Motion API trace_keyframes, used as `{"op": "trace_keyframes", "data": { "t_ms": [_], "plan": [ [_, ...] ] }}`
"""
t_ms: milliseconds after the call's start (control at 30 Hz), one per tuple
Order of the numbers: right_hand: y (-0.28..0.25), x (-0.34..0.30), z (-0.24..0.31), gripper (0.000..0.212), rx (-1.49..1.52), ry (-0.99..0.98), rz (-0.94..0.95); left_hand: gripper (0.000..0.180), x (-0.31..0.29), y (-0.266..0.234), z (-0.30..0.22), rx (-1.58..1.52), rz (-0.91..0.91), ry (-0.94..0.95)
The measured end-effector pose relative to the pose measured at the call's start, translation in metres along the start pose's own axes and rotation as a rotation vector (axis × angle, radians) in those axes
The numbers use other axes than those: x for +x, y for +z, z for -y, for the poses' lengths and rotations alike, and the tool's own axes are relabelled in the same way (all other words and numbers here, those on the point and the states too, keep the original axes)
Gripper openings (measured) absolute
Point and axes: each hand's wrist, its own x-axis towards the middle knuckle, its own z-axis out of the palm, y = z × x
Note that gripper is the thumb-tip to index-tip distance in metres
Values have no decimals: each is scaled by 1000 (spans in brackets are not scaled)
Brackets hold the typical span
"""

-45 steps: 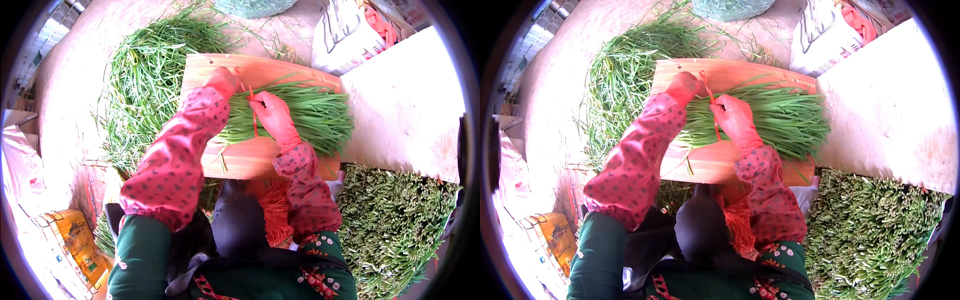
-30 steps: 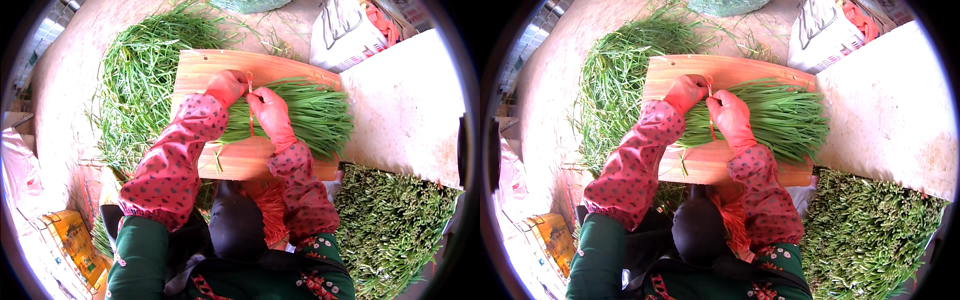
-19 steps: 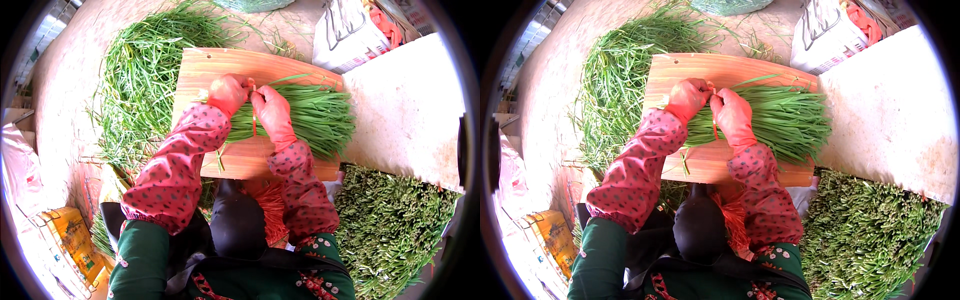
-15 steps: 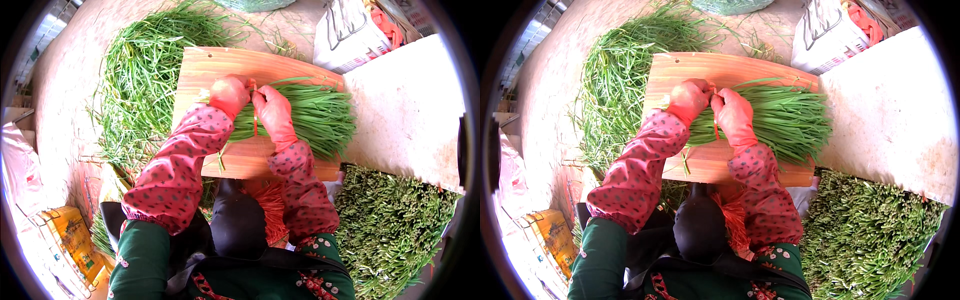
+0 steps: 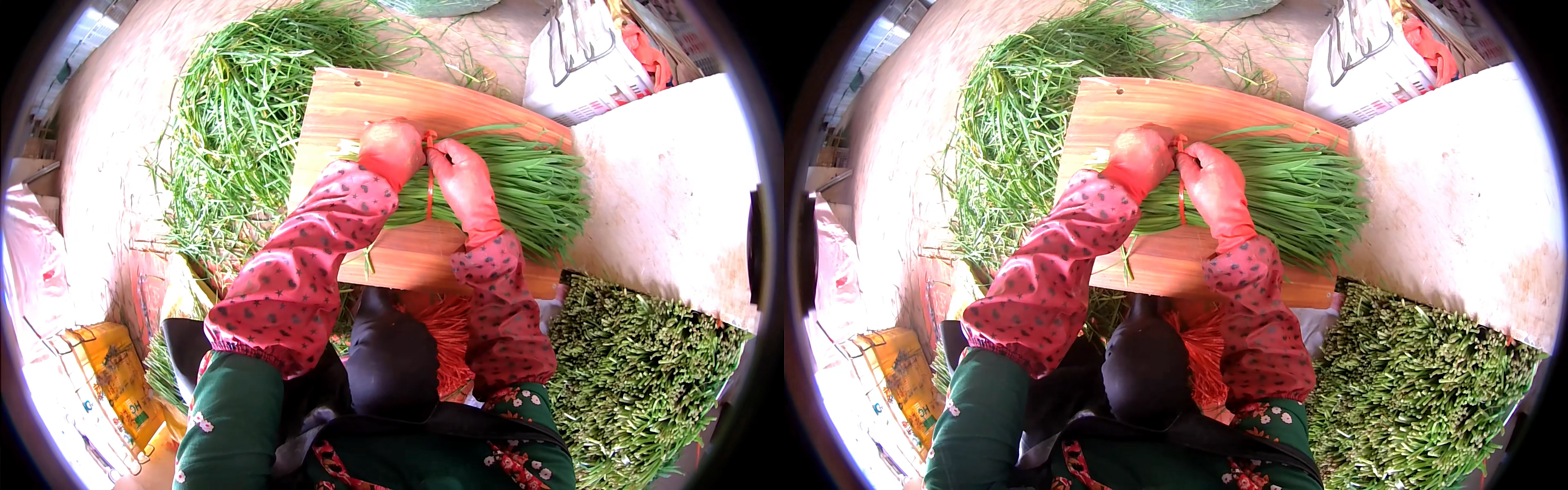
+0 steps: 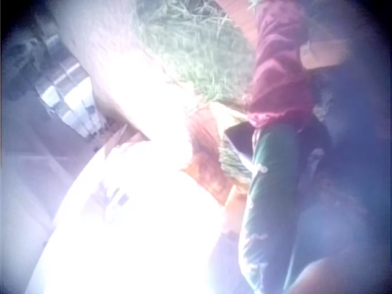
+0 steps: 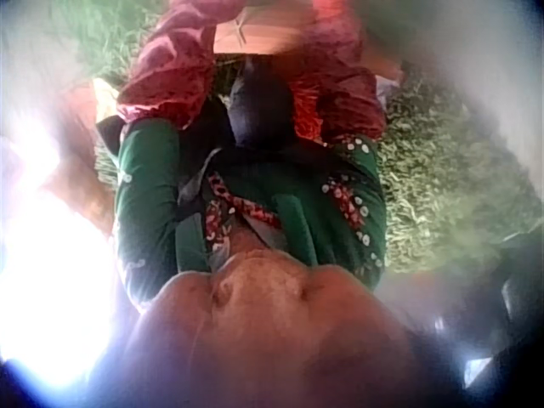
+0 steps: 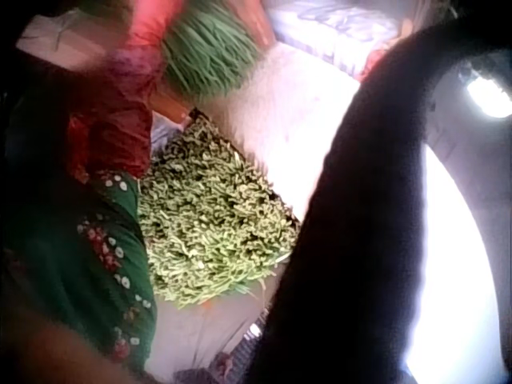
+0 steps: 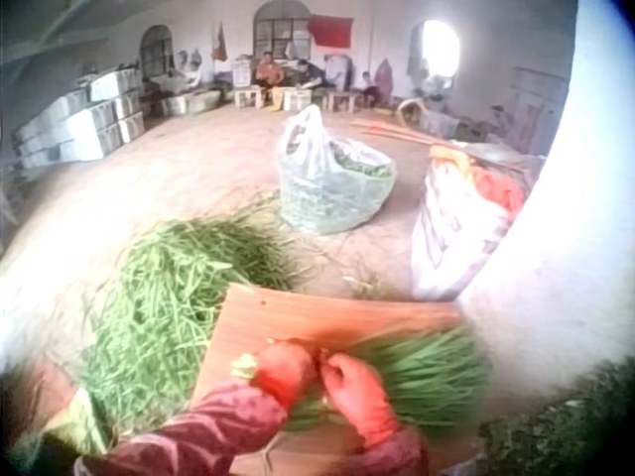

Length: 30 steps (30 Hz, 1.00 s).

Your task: The person bundles green vegetable stalks using a red tie and places them onto a large pile, then gathers more loose stalks from a pile on the floor to continue the process.

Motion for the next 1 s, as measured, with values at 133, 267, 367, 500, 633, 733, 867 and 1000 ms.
{"op": "trace_keyframes", "data": {
  "t_ms": [133, 267, 367, 500, 633, 733, 867, 1000],
  "plan": [
    [0, 0, 10, 20, -59, 35, -11, 17, -6, -4, 0, -61, -38, -3],
    [1, 1, 11, 21, -102, 98, -19, 17, -11, -3, -1, -118, -77, 105],
    [0, 1, 7, 22, -54, 115, -17, 14, -13, -2, -1, -97, -189, 187],
    [0, -3, 16, 22, 22, 160, -24, 18, -26, 3, 6, -538, -267, 197],
    [-1, -6, 11, 21, 133, 110, -7, 20, -22, -9, 13, -1063, 51, 32],
    [-1, -6, 5, 21, 142, 72, 5, 20, -21, -12, 14, -1098, 52, 47],
    [1, -7, 0, 22, 118, 74, 1, 21, -24, -7, 13, -1124, 62, 62],
    [1, -7, 1, 23, 139, 76, 13, 23, -27, -10, 12, -1200, 91, 104]
  ]
}}
